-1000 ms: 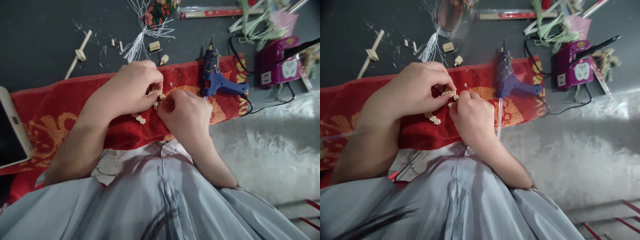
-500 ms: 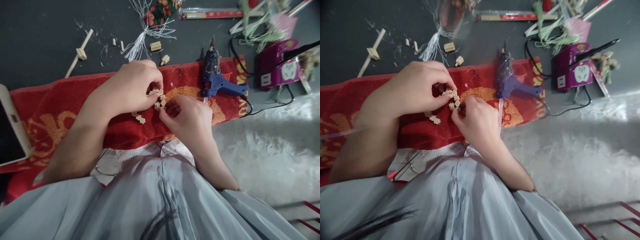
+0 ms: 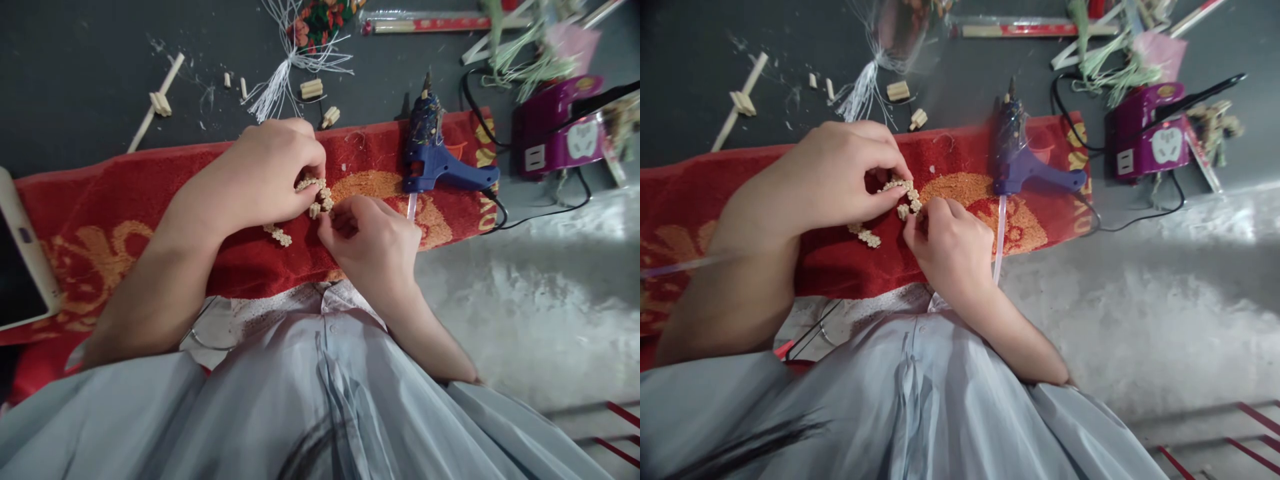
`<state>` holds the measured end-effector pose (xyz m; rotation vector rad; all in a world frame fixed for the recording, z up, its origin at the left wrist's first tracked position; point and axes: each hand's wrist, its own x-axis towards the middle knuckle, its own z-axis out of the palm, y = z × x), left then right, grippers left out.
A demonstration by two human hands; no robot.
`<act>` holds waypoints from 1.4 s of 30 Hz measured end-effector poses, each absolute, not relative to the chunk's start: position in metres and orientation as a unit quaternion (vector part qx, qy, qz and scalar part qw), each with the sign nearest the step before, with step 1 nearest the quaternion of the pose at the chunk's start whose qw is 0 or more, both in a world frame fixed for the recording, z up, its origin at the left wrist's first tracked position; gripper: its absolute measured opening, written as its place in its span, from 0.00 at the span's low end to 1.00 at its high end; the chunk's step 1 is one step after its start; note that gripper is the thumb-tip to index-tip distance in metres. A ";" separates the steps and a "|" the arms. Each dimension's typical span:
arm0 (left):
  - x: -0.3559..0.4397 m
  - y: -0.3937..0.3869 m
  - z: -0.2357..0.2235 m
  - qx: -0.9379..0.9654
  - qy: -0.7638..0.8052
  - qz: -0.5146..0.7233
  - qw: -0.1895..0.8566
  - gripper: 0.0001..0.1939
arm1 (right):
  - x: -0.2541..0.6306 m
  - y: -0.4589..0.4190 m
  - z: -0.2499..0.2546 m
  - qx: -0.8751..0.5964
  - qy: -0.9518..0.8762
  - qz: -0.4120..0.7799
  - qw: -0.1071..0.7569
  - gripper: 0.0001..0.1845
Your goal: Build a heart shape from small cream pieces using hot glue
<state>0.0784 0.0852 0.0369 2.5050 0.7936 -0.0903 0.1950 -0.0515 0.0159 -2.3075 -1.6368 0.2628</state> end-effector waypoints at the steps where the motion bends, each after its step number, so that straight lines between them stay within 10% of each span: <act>1: 0.078 0.085 0.037 0.922 0.290 -0.031 0.255 0.11 | 0.195 -0.051 0.016 -0.803 -0.570 0.094 0.149 0.08; 42: 0.077 0.087 0.035 0.928 0.238 0.003 0.287 0.11 | 0.219 -0.036 0.008 -0.755 -0.531 0.241 0.301 0.05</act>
